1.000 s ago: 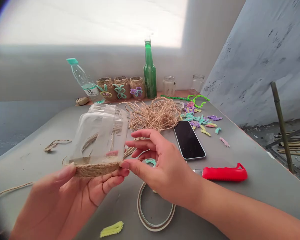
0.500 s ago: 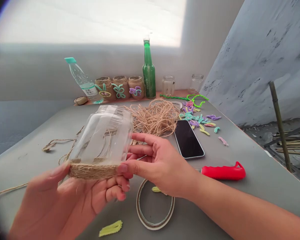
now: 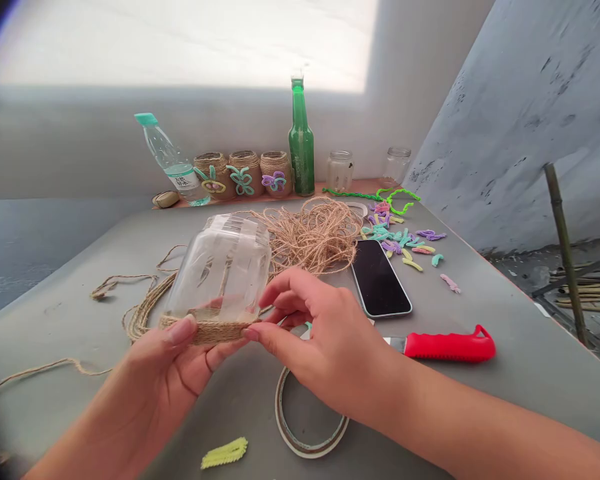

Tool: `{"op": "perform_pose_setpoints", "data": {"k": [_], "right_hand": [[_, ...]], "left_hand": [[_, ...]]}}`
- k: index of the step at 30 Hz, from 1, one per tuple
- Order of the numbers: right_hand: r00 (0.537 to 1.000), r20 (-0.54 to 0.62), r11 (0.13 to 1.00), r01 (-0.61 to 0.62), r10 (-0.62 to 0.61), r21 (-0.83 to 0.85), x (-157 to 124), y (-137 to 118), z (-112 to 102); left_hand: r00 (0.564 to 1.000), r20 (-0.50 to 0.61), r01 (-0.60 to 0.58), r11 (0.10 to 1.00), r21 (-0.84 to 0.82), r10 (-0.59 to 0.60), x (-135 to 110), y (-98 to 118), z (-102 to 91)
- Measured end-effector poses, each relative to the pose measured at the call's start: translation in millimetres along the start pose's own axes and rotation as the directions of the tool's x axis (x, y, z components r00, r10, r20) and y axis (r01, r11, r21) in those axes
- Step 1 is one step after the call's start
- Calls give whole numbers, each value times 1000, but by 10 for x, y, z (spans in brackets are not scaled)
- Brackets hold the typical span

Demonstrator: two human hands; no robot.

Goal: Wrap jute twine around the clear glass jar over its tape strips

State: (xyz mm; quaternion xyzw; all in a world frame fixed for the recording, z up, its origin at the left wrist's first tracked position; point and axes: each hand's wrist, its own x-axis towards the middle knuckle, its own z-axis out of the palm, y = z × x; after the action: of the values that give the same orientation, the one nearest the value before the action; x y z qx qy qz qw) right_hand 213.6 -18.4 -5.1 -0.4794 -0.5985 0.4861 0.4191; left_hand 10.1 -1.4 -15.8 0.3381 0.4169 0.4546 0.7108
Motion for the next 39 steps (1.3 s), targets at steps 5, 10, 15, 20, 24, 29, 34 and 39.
{"op": "perform_pose_setpoints", "data": {"k": [5,10,15,20,24,29,34,39], "right_hand": [[976,31,934,215,-215,-285,-28,-57,-62],[969,10,937,242,-248,-252,7,-33,-72],[986,-20,979,165,-168,-118,54,-12,-79],[998,49,976,-40,31,215,99,9,-82],[995,59,945,-90,75,316,137,37,-83],[973,209,897,-177,98,404,145,4,-90],[995,76,931,-94,71,351,106,-17,-47],[998,32,980,-50,45,192,37,12,-30]], "left_hand": [[1000,-9,-14,1000,-17,14,17,4,-32],[999,26,-30,998,-52,32,10,4,-65],[996,79,-23,993,-118,33,-19,49,-20],[984,180,30,975,-219,10,-47,105,41],[966,258,84,954,-286,-8,-58,102,25],[942,323,172,958,-227,-92,-42,74,1],[994,52,-93,994,-56,96,-21,47,-12],[993,48,-114,961,250,105,-50,-21,-99]]}}
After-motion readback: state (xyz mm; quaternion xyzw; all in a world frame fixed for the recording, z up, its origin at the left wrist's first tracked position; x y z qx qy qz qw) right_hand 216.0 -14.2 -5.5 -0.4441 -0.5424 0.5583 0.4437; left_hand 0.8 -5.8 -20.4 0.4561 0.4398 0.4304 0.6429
